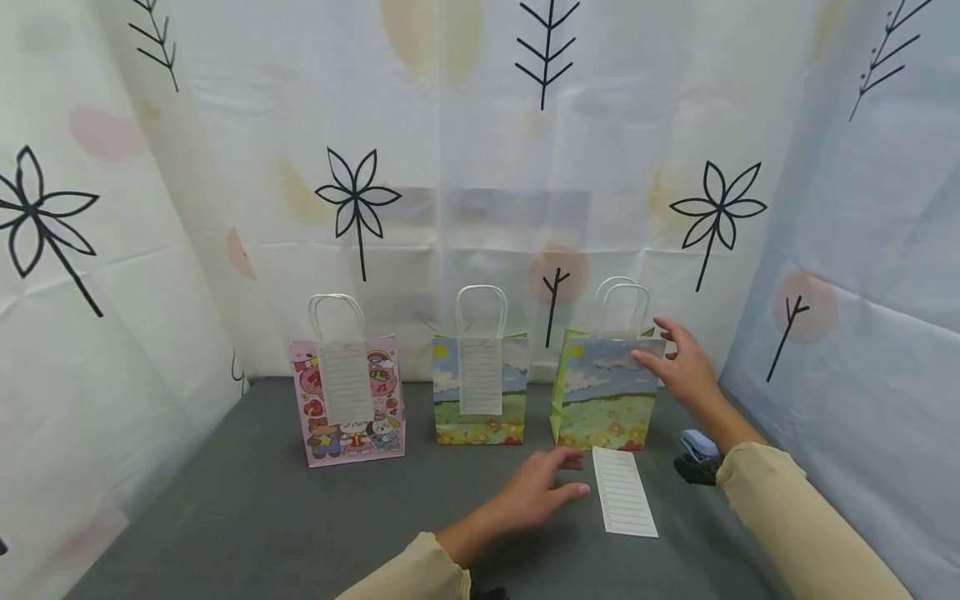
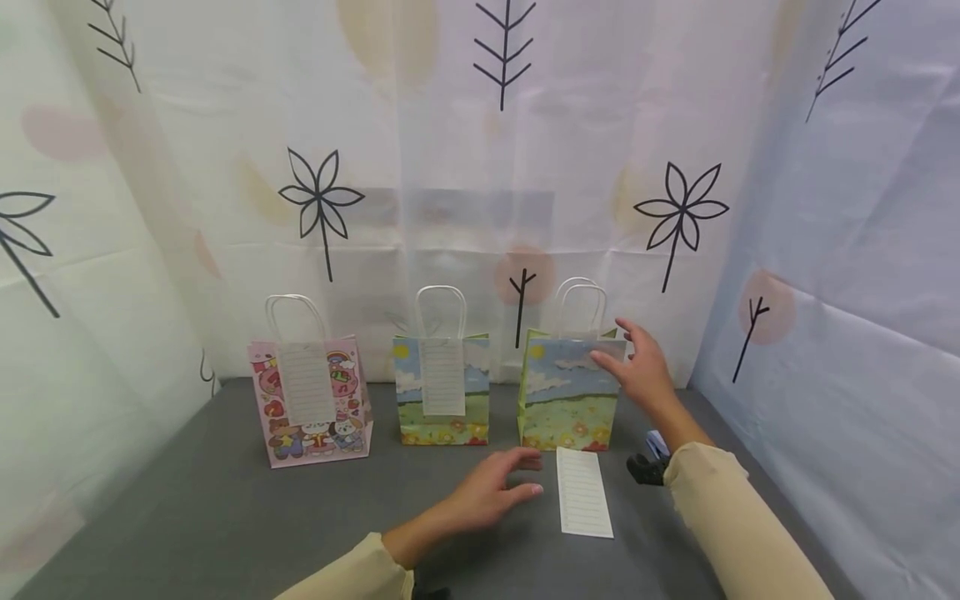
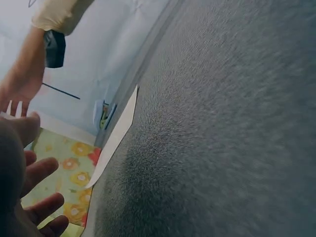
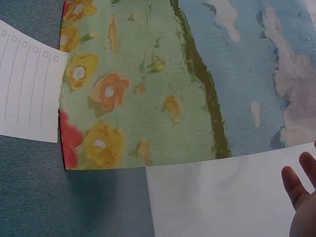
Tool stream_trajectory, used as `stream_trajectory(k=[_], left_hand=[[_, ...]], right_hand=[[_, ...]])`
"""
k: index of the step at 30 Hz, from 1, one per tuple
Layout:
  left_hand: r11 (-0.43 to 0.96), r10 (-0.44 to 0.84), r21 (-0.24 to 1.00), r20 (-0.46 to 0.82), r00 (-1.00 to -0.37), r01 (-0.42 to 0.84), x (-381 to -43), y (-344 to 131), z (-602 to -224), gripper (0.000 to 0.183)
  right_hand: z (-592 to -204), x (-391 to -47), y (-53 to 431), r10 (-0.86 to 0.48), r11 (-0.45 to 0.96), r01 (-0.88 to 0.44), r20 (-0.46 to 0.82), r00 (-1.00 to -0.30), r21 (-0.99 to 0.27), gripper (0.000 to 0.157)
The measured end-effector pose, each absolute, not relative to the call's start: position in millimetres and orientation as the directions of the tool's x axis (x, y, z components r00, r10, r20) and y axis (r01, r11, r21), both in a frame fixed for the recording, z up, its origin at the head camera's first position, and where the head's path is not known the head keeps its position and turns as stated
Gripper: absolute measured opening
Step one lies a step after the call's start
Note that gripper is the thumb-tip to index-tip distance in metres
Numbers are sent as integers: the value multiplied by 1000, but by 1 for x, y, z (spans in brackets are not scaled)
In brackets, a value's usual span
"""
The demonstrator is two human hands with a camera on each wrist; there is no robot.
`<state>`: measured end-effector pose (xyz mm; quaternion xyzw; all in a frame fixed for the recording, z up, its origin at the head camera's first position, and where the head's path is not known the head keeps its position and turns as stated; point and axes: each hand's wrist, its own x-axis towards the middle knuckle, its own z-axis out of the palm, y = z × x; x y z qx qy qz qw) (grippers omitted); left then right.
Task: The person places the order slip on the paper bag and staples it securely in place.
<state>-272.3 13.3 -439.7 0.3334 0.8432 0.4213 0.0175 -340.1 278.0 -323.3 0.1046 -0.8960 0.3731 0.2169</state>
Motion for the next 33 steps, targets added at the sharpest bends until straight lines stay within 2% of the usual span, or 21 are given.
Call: stream_trajectory(k=[7,15,22,25,29,33], left_hand=[[551,635,538,226,-739,638,-285,32,-452,56],[628,649,464,130,-749,625,-293,46,-459,61],[713,657,305,25,-754,631,-294,50,-454,63],[705,672,250,63,-737,664,-294,47,-453,56],[693,662,211,193,-724,689,-294,44,-451,40],[709,599,254,274,-752,658,-294,44,-449,30]], right_hand=[[-319,-344,274,-31,688,-330,429,-903,-646,79],[-315,-349,272,-60,685,-340,414,-908,-645,79],[-314,-354,271,-78,693,-363,435,-897,-623,67],[-314,-356,271,-83,699,-379,458,-885,-606,61],[-313,-356,271,-91,706,-411,502,-860,-576,51],[-312,-357,271,-100,711,-435,532,-841,-553,41]])
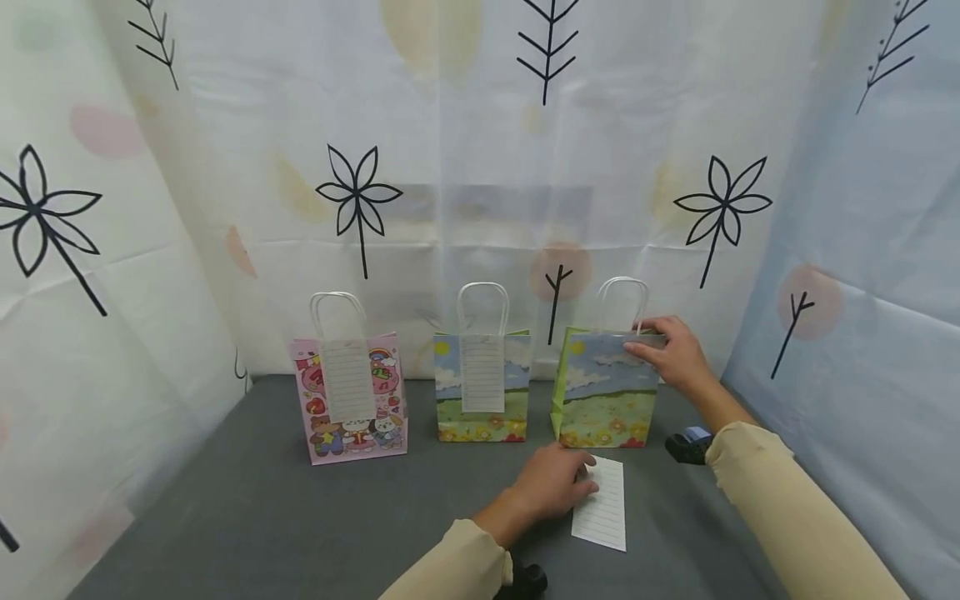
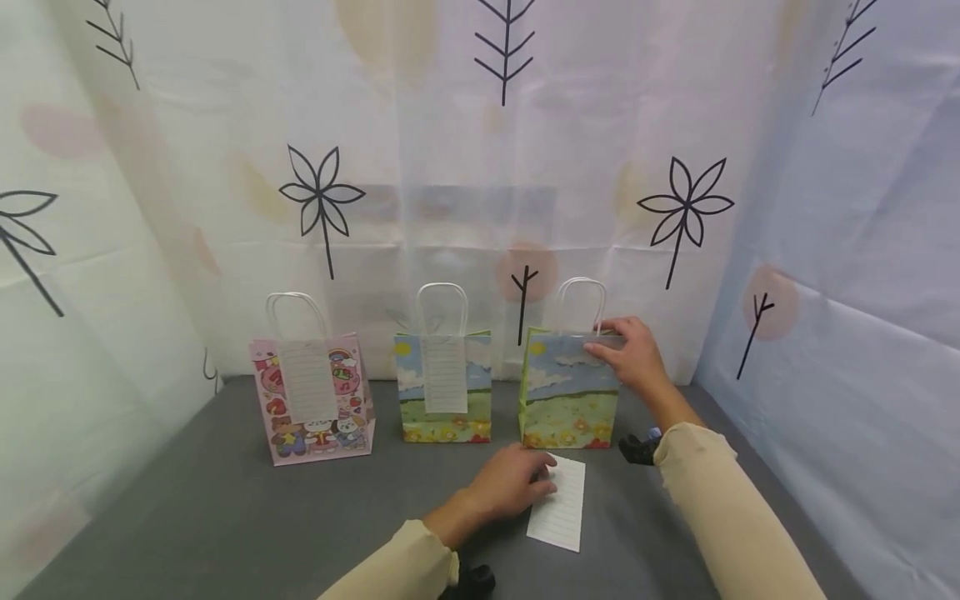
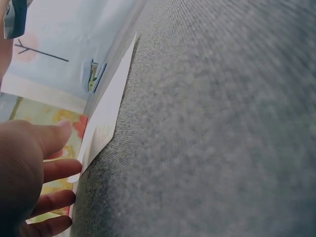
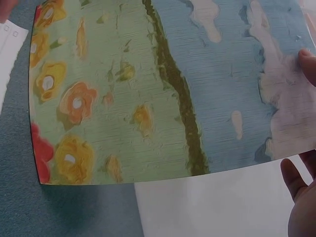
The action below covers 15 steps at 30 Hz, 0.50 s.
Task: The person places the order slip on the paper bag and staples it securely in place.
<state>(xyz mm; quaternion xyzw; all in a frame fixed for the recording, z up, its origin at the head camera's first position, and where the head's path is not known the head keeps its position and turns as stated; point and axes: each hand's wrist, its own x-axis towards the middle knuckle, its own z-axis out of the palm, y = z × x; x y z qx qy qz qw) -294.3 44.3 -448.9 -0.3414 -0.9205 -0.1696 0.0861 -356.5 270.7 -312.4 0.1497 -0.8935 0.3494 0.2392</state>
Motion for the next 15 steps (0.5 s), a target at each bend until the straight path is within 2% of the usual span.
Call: stream_trajectory(k=[7,15], left_hand=[[740,474,406,250,-844,536,-302,51,-451,29],[791,324,448,272,-906,418,-306,56,-455,27]], right_hand=[[-311,-357,271,-91,707,-411,502,-860,-576,36],[-314,-358,269,-71,680,-381,461,-885,-626,34]])
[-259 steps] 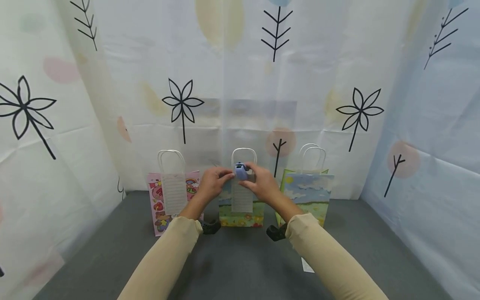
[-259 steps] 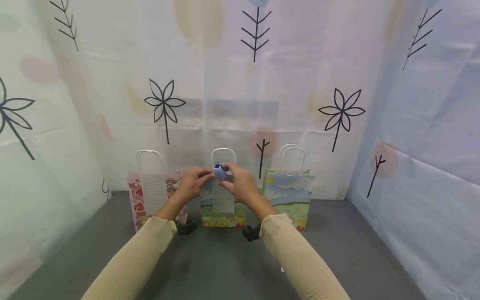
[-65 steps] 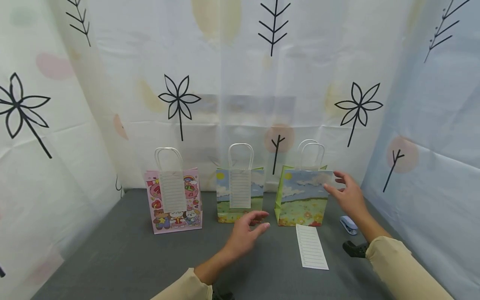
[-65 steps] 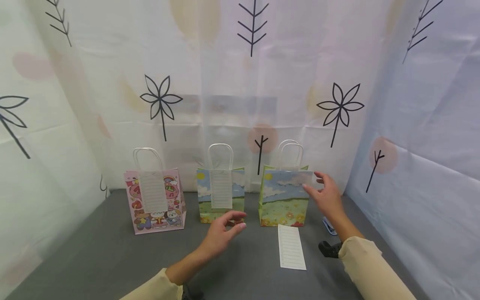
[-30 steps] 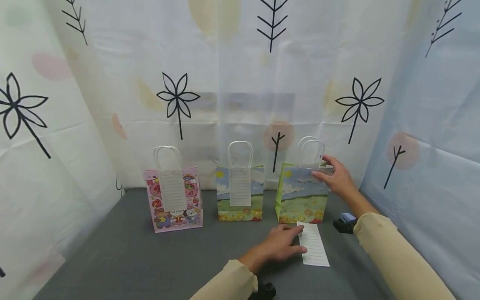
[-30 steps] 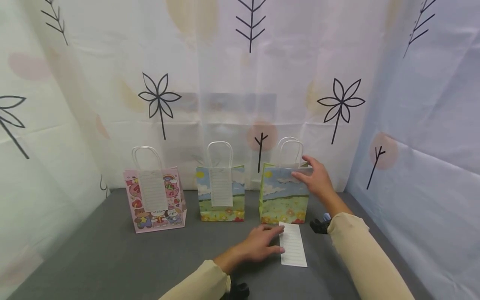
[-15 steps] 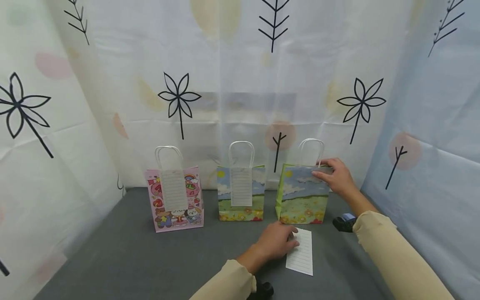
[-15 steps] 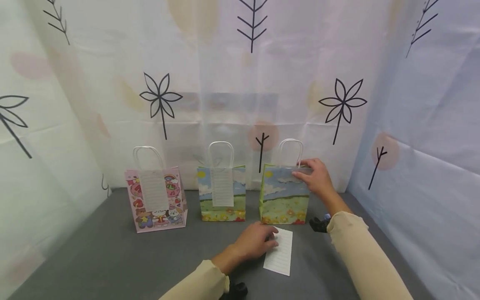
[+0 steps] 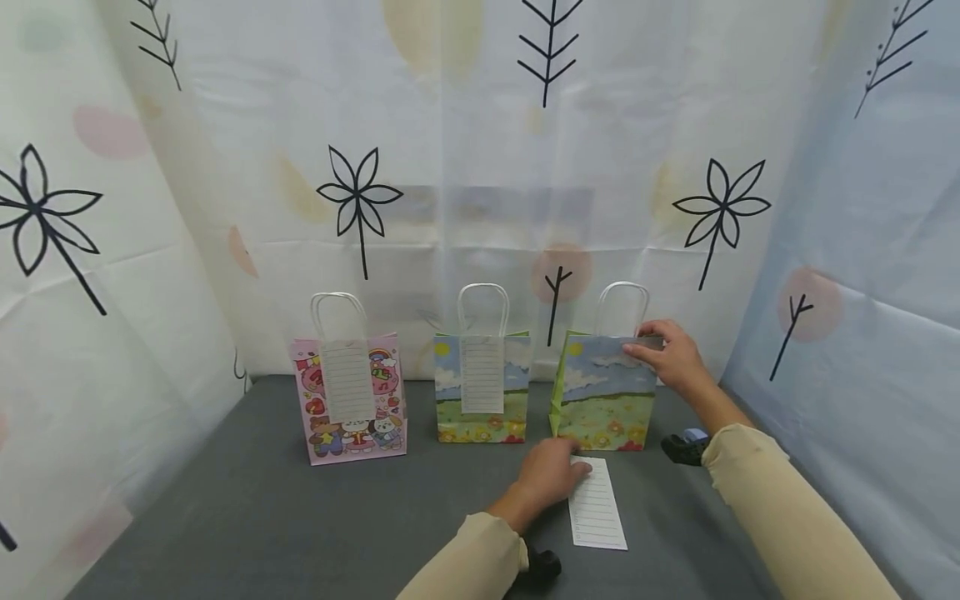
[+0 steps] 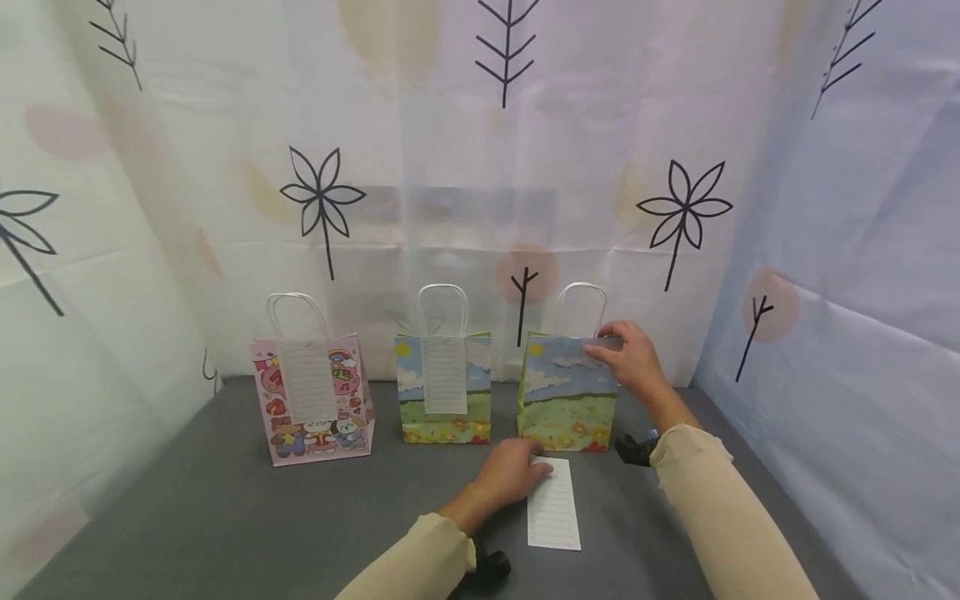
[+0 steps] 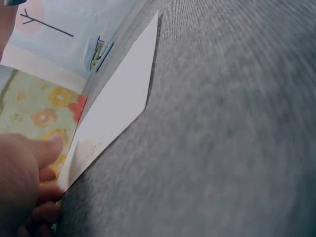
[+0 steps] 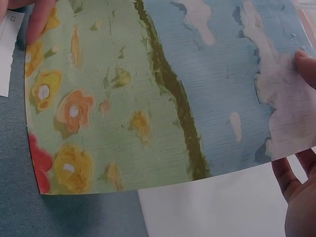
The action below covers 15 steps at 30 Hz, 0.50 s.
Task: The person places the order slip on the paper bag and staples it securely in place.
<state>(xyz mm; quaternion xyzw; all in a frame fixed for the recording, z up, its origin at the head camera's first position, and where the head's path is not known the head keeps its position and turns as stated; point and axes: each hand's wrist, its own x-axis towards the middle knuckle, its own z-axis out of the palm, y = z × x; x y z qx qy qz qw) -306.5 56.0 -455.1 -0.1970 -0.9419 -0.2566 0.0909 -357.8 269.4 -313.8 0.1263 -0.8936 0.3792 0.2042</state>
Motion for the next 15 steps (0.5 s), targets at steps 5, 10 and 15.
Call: stream_trajectory(k=[5,10,15], left_hand=[[802,227,479,308,-924,356,-306,56,-457,22],[792,204,501,323,-924,350,-308,55,-458,20],[742,224,556,323,-920,376,-311,52,-459,23]], right_hand=[[-317,-359,269,-65,662,-377,452,-890,-648,35],[-319,-359,269,-50,647,-356,428,-902,-675,37],[-319,-356,270,-40,637,-344,415,-909,-690,36]])
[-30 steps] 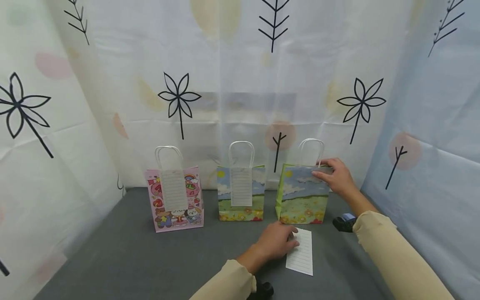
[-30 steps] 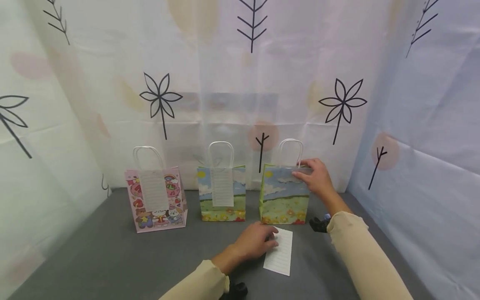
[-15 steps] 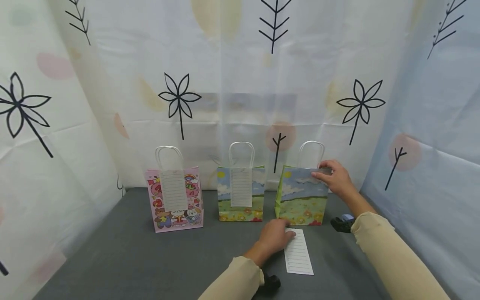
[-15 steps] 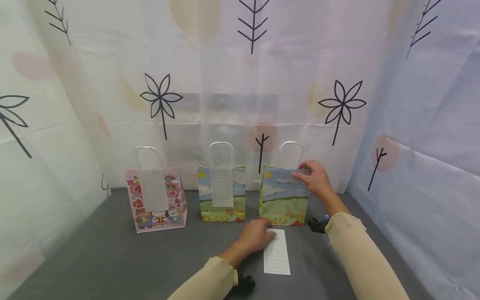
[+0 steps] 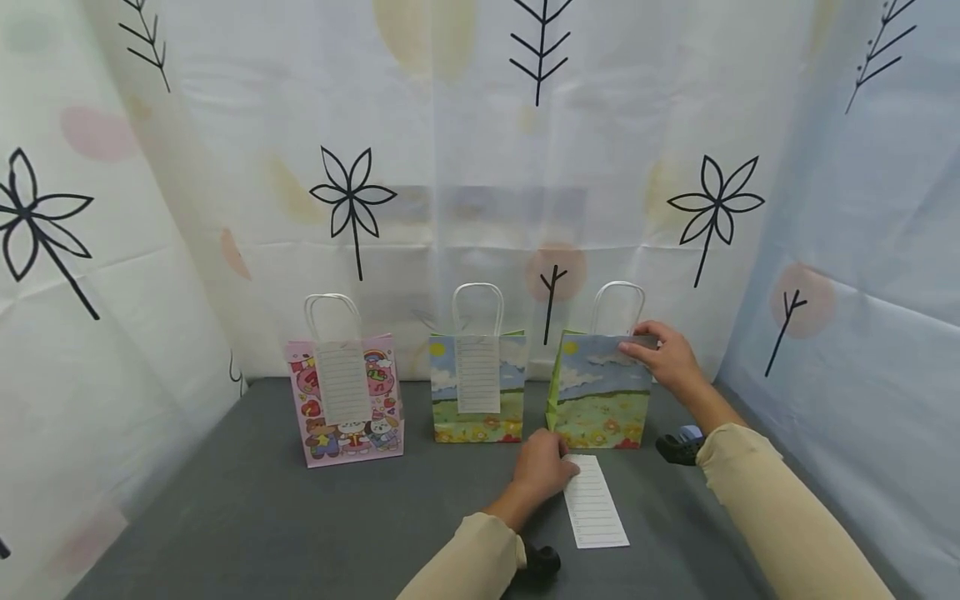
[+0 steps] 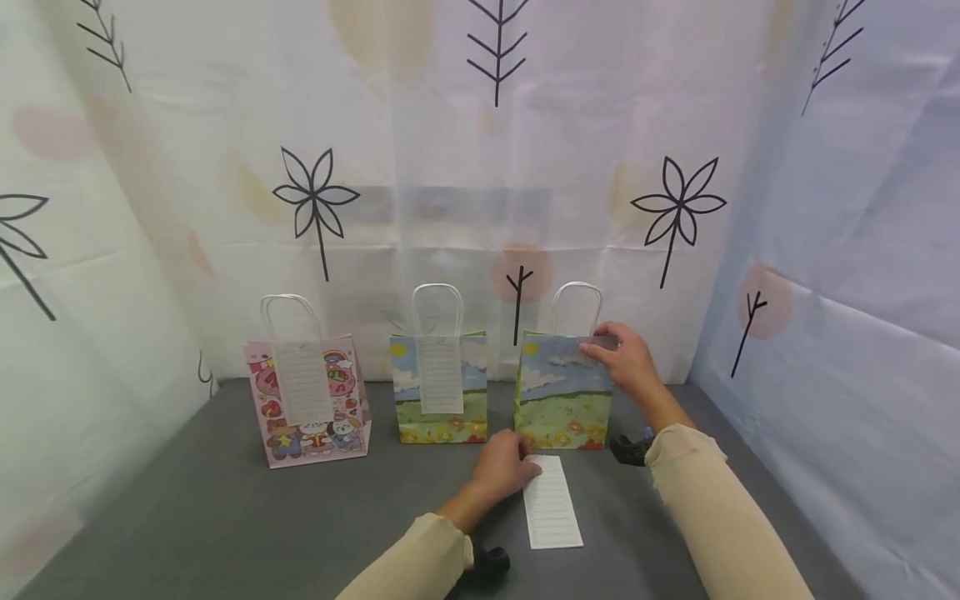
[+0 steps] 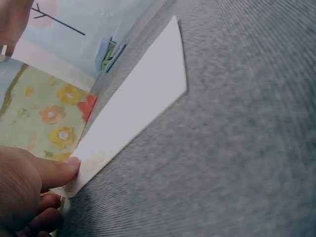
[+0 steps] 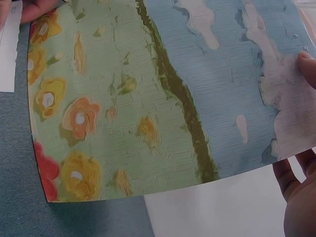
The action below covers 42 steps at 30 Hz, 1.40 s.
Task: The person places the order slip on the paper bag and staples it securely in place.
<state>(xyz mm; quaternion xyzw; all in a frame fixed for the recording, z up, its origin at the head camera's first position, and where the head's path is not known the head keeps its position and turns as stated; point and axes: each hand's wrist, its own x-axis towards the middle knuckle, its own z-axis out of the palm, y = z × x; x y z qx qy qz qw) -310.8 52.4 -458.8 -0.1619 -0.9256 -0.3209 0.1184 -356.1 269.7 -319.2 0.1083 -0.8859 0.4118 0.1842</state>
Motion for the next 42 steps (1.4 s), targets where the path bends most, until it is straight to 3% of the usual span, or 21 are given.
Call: stream_trajectory(k=[13,28,42], left_hand=[[617,275,654,342,-899,438,-314,40,-452,5],[591,136,639,522,-842,491,-314,34,-435,7],[575,136,456,766,-629,679,-319,31,-402,13]], right_hand=[[-321,-356,270,-63,620,-372,429,-901,-691,37],[-324,-353,271,-58,608,-394,456,-888,-690,36],[-319,-348,269,-68,566,-353,385,-921,-745,39]])
